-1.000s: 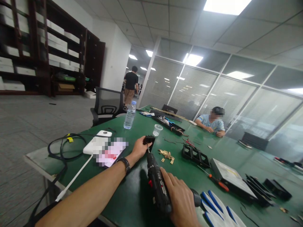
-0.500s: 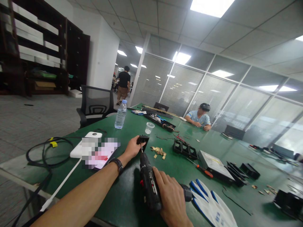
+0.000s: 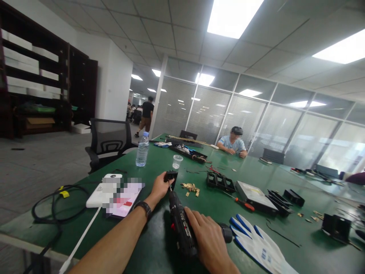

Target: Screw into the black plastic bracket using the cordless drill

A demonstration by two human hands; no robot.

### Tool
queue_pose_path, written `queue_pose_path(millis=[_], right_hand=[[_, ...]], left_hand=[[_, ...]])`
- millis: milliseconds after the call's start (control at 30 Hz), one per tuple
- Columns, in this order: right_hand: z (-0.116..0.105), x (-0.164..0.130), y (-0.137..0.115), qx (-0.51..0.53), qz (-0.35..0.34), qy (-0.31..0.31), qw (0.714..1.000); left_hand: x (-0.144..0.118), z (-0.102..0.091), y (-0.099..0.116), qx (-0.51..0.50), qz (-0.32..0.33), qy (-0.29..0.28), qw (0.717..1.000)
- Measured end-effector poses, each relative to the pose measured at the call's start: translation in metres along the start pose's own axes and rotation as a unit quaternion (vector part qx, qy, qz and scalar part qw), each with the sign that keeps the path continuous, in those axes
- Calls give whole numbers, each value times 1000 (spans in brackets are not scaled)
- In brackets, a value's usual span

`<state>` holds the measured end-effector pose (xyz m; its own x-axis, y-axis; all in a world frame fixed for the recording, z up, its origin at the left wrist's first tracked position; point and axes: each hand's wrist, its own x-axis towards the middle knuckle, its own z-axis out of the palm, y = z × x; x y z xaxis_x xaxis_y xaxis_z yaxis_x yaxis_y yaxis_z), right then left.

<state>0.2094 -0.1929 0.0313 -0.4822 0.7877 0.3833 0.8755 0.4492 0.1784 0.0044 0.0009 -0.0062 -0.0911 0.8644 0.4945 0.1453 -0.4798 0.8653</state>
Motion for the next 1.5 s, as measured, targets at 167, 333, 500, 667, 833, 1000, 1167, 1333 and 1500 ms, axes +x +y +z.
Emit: queue_pose_path(millis=[167,333,500,667,833,1000,1167,1333,1500], right_hand=[[1,-1,1,-5,-3,0,1000],[-3,-1,-2,-16,-1,3,1000],[-6,-1,-4,-11,1,10,1000],[-8,0,-5,1,10,1,1000],[-15,0,-6,-4,15,-17,1000],[-20,1,-6,-10,20,-41,999],[-21,2,-5,-1,12,-60,998],[-20,2,-5,-2,12,-72,997],[-22,2,-5,0,9,-69,998]], left_hand=[[-1,0,4,3,2,0,1000],[-3,0,9,2,14,4,1000],[-4,0,11,11,24,3,1000],[-2,1,8,5,17,1,1000],[-2,2,7,1,0,4,1000],[0,2,4,8,2,-1,1000],[1,2,2,4,3,-13,1000],[-1,2,9,-16,-7,-13,1000],[-4,2,18,-14,-17,-7,1000]])
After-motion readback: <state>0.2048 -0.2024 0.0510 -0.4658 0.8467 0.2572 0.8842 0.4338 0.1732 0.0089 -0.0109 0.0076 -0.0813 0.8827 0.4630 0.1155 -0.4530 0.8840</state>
